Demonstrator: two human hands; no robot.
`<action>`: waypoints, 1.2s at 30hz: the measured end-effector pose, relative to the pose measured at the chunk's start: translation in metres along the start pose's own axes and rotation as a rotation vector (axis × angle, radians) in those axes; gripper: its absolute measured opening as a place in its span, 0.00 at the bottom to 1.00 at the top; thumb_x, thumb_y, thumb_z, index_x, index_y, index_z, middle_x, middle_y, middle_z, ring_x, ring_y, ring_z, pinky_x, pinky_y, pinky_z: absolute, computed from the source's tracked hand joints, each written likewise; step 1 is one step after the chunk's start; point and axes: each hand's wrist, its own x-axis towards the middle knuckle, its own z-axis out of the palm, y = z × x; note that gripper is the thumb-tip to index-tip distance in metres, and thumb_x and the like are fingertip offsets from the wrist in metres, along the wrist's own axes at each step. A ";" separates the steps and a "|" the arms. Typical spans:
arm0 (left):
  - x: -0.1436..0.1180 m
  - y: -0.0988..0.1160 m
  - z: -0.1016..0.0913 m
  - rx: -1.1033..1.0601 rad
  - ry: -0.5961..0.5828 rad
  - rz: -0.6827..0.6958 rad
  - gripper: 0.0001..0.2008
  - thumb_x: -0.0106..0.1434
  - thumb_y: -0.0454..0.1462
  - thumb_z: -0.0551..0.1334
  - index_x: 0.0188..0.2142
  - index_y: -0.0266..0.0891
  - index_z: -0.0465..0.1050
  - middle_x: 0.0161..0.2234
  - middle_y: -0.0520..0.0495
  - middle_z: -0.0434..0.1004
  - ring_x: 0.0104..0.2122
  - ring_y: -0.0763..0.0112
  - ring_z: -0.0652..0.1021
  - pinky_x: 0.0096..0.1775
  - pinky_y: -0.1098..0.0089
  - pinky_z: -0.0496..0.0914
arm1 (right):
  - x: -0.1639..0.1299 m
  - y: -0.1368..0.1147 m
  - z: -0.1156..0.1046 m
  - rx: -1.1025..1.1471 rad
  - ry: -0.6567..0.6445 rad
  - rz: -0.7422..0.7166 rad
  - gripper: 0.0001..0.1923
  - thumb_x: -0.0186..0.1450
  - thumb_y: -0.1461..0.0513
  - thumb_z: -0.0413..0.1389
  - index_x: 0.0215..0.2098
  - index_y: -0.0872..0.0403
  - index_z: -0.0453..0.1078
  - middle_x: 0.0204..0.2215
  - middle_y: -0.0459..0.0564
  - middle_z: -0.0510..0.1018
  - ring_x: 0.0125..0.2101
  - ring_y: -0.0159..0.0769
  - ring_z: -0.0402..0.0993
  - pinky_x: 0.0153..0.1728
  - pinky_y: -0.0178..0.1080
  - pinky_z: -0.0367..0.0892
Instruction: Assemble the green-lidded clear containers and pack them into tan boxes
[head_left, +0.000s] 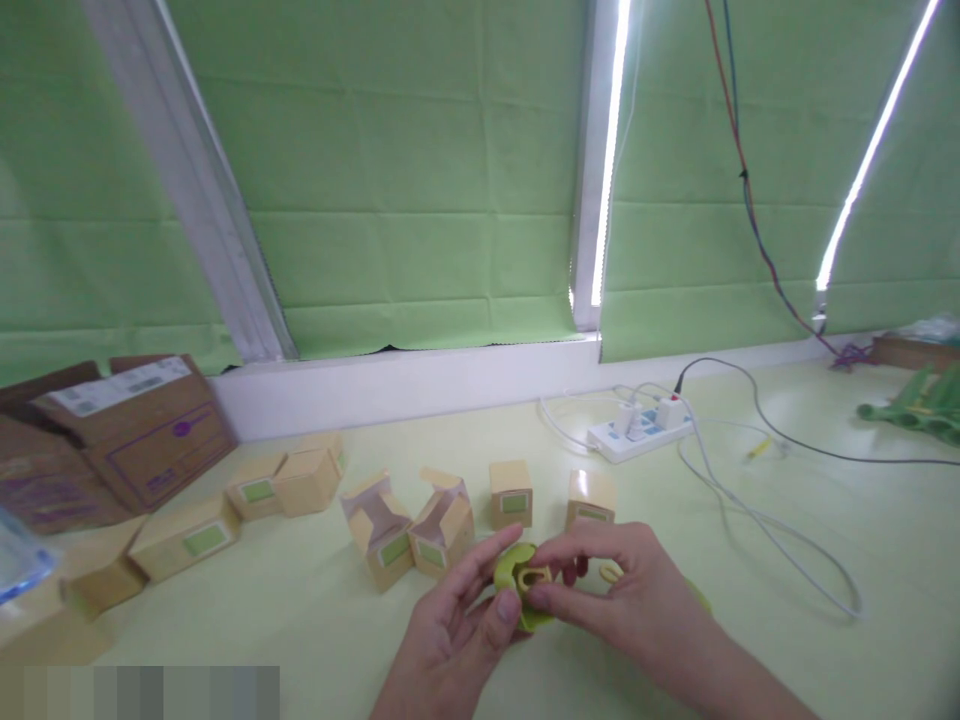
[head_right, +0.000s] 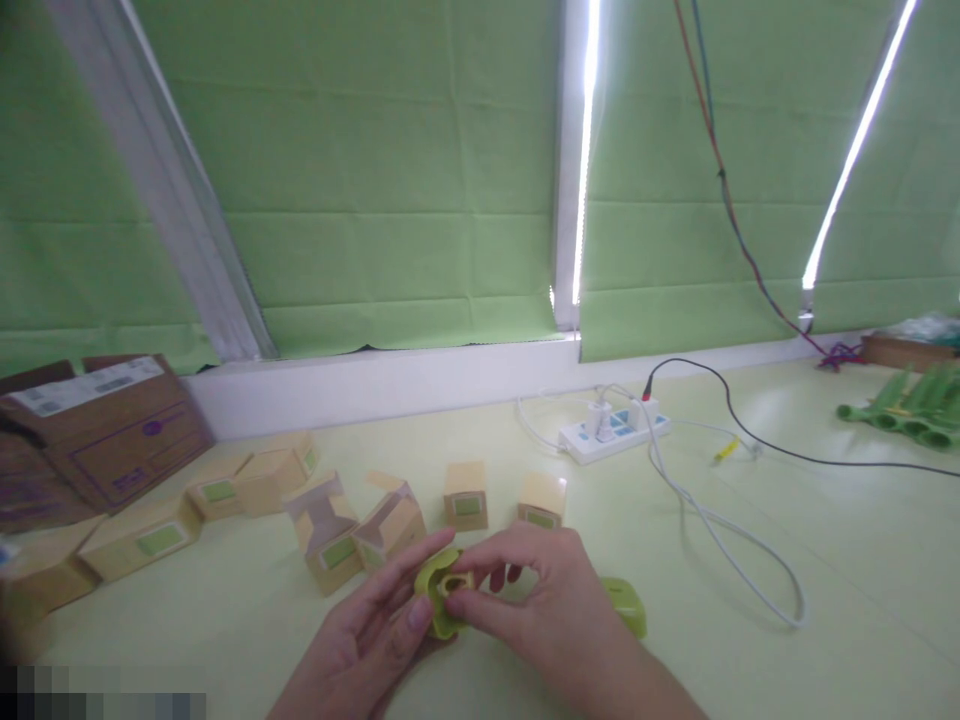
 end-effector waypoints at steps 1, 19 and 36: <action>0.000 0.000 -0.001 0.013 -0.002 -0.001 0.23 0.58 0.46 0.72 0.53 0.45 0.79 0.49 0.40 0.83 0.48 0.55 0.81 0.49 0.60 0.74 | 0.000 0.000 -0.002 -0.019 -0.025 -0.025 0.03 0.59 0.61 0.67 0.33 0.50 0.83 0.23 0.45 0.82 0.26 0.35 0.77 0.30 0.36 0.70; 0.005 -0.004 -0.011 0.088 -0.115 -0.073 0.26 0.58 0.42 0.73 0.56 0.48 0.76 0.53 0.45 0.82 0.57 0.55 0.76 0.58 0.60 0.70 | 0.000 -0.001 -0.010 -0.419 -0.123 -0.443 0.11 0.68 0.65 0.57 0.31 0.49 0.81 0.24 0.47 0.83 0.23 0.34 0.72 0.28 0.36 0.66; 0.002 0.000 0.005 -0.126 -0.012 -0.059 0.15 0.57 0.47 0.72 0.35 0.38 0.79 0.33 0.46 0.86 0.37 0.62 0.84 0.44 0.66 0.75 | -0.002 0.000 -0.006 -0.212 -0.024 -0.425 0.09 0.69 0.57 0.60 0.40 0.47 0.83 0.27 0.48 0.84 0.27 0.37 0.76 0.30 0.38 0.71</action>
